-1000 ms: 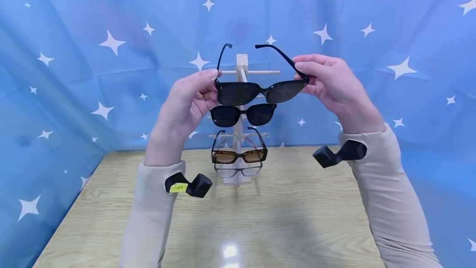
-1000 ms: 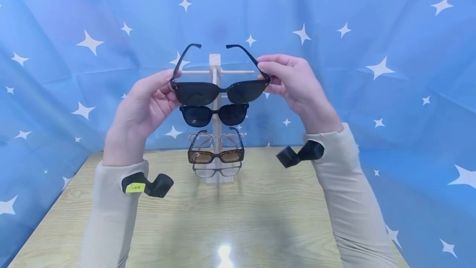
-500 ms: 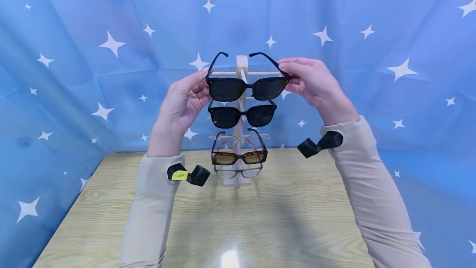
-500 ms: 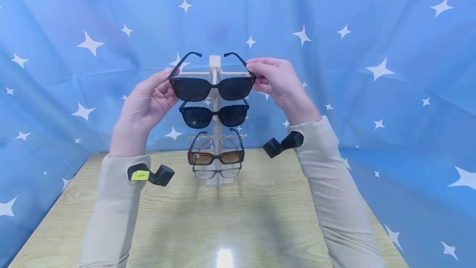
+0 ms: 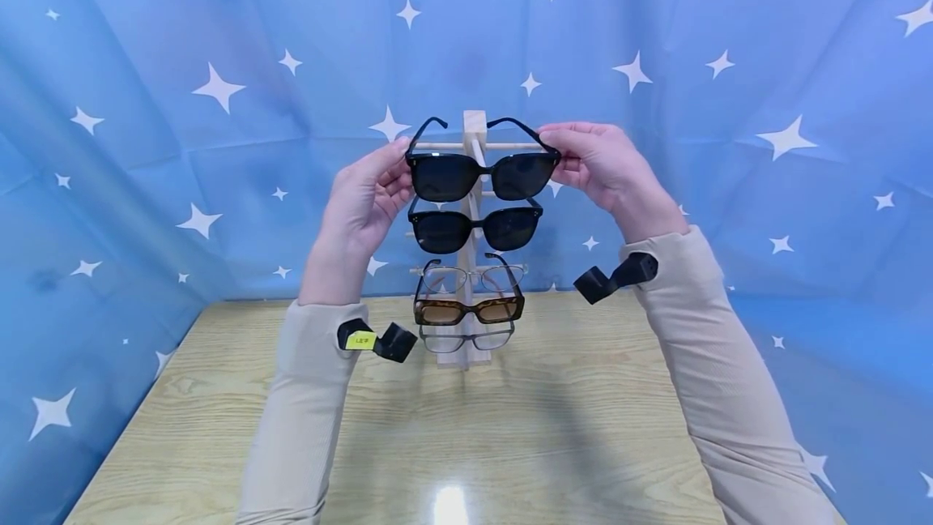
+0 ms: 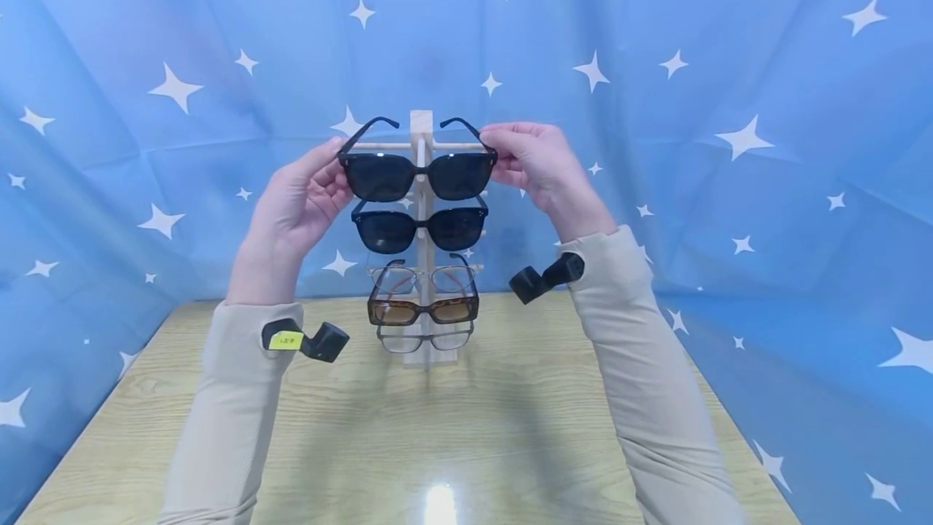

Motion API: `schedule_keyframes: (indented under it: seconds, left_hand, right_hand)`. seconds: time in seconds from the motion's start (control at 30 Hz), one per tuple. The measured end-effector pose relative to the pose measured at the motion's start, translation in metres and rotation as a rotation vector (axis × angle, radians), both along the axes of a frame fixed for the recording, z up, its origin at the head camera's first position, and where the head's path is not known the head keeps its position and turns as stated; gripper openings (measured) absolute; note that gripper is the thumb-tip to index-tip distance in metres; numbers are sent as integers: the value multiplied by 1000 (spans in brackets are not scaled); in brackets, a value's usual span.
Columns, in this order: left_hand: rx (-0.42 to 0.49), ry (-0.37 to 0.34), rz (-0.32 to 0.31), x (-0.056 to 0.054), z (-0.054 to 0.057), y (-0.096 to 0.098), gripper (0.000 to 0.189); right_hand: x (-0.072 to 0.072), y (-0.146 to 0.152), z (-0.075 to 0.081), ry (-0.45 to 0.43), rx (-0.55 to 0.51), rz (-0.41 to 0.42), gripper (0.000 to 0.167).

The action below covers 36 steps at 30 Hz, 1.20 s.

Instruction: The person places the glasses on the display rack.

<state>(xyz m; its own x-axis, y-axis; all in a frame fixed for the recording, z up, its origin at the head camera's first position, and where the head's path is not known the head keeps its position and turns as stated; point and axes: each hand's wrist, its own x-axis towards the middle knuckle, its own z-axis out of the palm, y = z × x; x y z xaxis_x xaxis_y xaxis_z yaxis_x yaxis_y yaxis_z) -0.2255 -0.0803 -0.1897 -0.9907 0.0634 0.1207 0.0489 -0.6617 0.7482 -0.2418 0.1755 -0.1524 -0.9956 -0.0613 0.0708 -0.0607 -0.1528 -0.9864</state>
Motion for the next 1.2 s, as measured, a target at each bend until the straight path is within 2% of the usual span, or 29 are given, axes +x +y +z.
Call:
schedule_keyframes:
  seconds: [0.27,0.47,0.8,1.03,1.2]
  left_hand:
    - [20,-53,40,-5,1,2,11]
    - [17,-65,29,-7,-1,3,13]
    - [-17,-41,18,-9,-3,3,15]
    - [-56,-4,-5,-6,-10,-5,16]
    - [-126,29,8,-2,-20,-15,15]
  right_hand:
    - [-6,-1,-2,-3,0,5,5]
    - [-10,-1,-6,-25,-8,-4,7]
    - [-11,-1,-7,-28,-28,-8,8]
    - [-2,7,-11,-25,-2,6,25]
    - [9,19,-21,5,-33,43,24]
